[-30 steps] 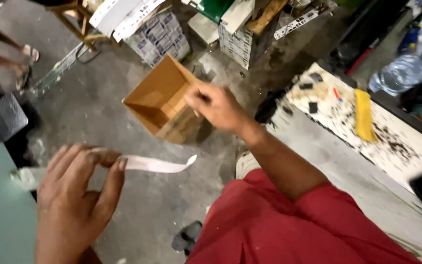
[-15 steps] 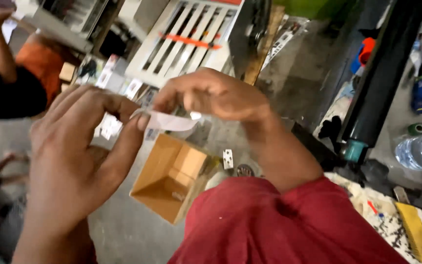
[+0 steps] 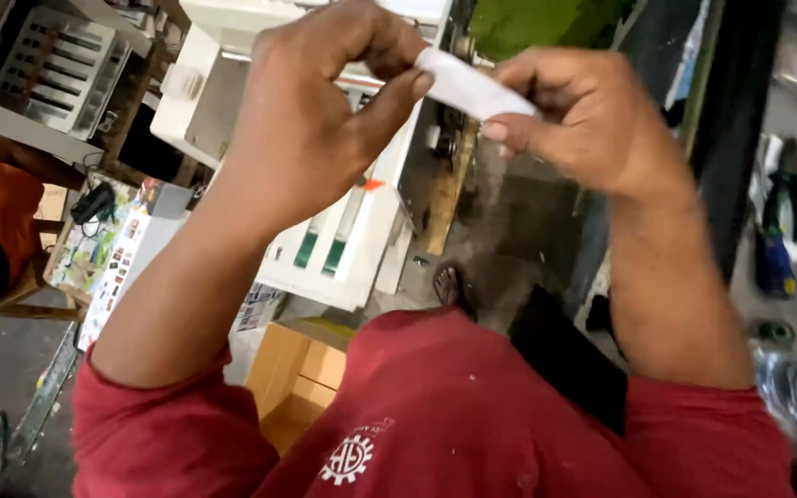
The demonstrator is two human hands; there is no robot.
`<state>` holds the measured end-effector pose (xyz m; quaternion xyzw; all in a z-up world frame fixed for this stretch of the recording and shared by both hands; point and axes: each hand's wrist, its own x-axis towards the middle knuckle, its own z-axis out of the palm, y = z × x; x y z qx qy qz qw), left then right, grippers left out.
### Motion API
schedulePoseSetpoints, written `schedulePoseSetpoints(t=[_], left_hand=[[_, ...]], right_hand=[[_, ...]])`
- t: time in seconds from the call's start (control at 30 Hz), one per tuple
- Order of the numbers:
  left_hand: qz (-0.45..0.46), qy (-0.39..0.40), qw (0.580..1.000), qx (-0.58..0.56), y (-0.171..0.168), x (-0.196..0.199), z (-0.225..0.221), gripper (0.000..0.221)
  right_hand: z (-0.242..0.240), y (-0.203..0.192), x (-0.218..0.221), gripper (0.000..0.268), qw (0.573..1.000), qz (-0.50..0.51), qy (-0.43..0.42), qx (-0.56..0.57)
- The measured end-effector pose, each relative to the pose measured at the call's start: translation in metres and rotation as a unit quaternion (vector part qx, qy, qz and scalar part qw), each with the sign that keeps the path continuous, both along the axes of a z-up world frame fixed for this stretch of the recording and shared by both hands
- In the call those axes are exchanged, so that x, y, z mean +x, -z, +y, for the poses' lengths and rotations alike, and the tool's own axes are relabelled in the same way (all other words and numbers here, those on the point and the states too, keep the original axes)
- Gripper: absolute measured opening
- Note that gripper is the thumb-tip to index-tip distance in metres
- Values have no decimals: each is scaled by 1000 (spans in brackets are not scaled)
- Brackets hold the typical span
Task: The person adjusts a printing machine and uses a utility knife to trim paper strips.
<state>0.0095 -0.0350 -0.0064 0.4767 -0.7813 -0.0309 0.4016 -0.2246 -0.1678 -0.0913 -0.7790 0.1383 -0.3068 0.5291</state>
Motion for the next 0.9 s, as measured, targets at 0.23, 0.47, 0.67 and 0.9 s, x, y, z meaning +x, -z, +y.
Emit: schedulePoseSetpoints(t=[0.23, 0.47, 0.67, 0.9], left_hand=[[-105, -8, 987, -124, 5, 36, -71, 14], [-212, -74, 951, -214, 7, 61, -110, 18], [-249, -197, 928, -194, 34, 58, -128, 26], [-233, -398, 876, -138, 39, 22, -144, 37]], right_hand=[[-90, -10, 35, 33, 995, 31, -6, -92], [-165, -57, 77, 23, 941, -10, -26, -338], [-251, -76, 128, 19, 862, 78, -181, -468], [-306, -70, 181, 17, 825, -56, -299, -477]])
